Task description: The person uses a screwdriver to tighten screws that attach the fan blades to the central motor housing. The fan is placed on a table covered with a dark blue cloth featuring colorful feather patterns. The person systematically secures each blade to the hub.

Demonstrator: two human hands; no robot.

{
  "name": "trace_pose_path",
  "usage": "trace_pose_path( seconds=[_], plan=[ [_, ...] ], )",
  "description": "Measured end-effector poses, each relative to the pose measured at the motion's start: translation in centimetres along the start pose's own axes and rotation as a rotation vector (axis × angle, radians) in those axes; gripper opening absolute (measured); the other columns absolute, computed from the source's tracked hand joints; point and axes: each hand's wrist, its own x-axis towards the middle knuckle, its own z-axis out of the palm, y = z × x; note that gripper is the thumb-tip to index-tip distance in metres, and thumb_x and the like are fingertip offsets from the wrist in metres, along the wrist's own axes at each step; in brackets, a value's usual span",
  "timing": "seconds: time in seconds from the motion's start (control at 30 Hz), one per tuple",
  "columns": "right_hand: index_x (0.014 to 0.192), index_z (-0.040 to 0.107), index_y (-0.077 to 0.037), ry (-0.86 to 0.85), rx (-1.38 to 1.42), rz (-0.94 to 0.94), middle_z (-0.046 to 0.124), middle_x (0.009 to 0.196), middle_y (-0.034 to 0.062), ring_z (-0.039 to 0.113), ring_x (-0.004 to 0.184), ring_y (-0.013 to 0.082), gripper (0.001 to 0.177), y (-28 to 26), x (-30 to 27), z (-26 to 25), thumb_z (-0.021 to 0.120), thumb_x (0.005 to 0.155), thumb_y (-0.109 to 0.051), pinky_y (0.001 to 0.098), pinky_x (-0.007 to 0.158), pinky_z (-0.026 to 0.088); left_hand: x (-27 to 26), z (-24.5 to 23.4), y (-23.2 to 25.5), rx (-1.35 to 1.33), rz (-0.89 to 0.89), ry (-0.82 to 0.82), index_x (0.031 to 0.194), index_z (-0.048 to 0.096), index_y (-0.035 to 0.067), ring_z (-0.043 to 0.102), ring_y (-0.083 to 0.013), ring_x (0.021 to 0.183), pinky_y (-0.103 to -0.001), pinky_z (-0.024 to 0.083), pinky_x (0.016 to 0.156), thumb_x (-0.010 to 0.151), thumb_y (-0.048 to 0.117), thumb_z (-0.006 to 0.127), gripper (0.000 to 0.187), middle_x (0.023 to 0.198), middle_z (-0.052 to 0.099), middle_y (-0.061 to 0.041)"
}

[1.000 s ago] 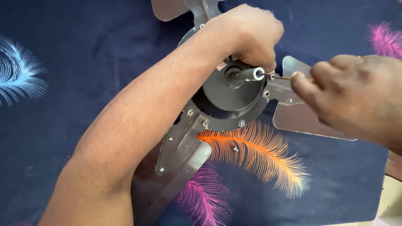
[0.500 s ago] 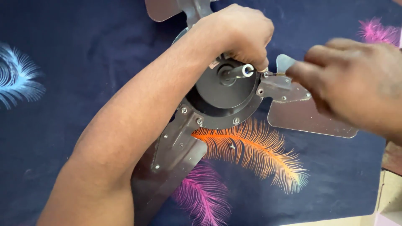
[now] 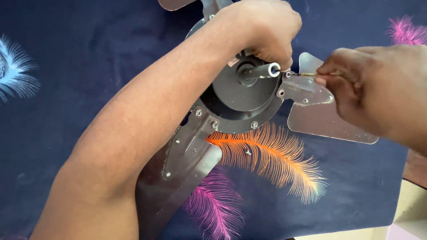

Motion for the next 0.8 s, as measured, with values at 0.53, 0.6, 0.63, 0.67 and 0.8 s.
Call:
trace_pose_path(
  seconds=[0.53, 0.6, 0.63, 0.67, 0.8],
  plan=[
    [0.121, 0.063, -0.001, 0.575, 0.495, -0.06, 0.067, 0.108, 0.0182, 0.069, 0.09, 0.0339, 0.05, -2.6, -3.8, 4.5, 0.086, 0.081, -0.02, 0.042, 0.075, 0.057, 0.4, -0.3, -0.2, 0.063, 0.048, -0.004, 0.088, 0.077, 0.009, 0.072, -0.0319, 0.082, -0.044, 0.056, 0.076, 0.071, 0.047, 0.078, 0.041, 0.088, 0.074, -0.013],
    [0.127, 0.061, 0.001, 0.634, 0.554, -0.125, 0.067, 0.121, 0.0219, 0.068, 0.104, 0.0391, 0.062, -2.5, -3.2, 5.5, 0.087, 0.074, -0.016, 0.0425, 0.086, 0.057, 0.7, 0.0, -0.4, 0.061, 0.078, 0.012, 0.091, 0.077, 0.009, 0.072, -0.0323, 0.084, -0.044, 0.056, 0.077, 0.07, 0.047, 0.079, 0.044, 0.089, 0.075, -0.013],
    [0.129, 0.062, -0.001, 0.556, 0.649, -0.098, 0.068, 0.124, 0.0195, 0.07, 0.103, 0.0354, 0.061, -2.2, -2.9, 5.8, 0.087, 0.076, -0.016, 0.0399, 0.086, 0.057, 0.8, 0.0, -0.4, 0.064, 0.073, 0.01, 0.093, 0.076, 0.009, 0.072, -0.0321, 0.085, -0.044, 0.056, 0.078, 0.069, 0.048, 0.079, 0.045, 0.09, 0.075, -0.013],
    [0.132, 0.063, -0.003, 0.477, 0.744, -0.073, 0.069, 0.126, 0.017, 0.072, 0.103, 0.0318, 0.06, -2.0, -2.8, 6.0, 0.087, 0.079, -0.016, 0.0374, 0.087, 0.057, 0.9, 0.1, -0.5, 0.067, 0.068, 0.008, 0.095, 0.076, 0.01, 0.072, -0.0318, 0.086, -0.043, 0.055, 0.078, 0.069, 0.048, 0.079, 0.046, 0.09, 0.075, -0.013],
    [0.132, 0.066, -0.005, 0.384, 0.821, -0.146, 0.072, 0.127, 0.0143, 0.073, 0.109, 0.0296, 0.055, -1.1, -2.2, 6.4, 0.086, 0.081, -0.014, 0.0353, 0.094, 0.057, 1.1, 0.2, -0.7, 0.084, 0.083, 0.009, 0.098, 0.077, 0.011, 0.071, -0.0319, 0.09, -0.044, 0.055, 0.08, 0.07, 0.049, 0.078, 0.047, 0.093, 0.075, -0.013]
  ],
)
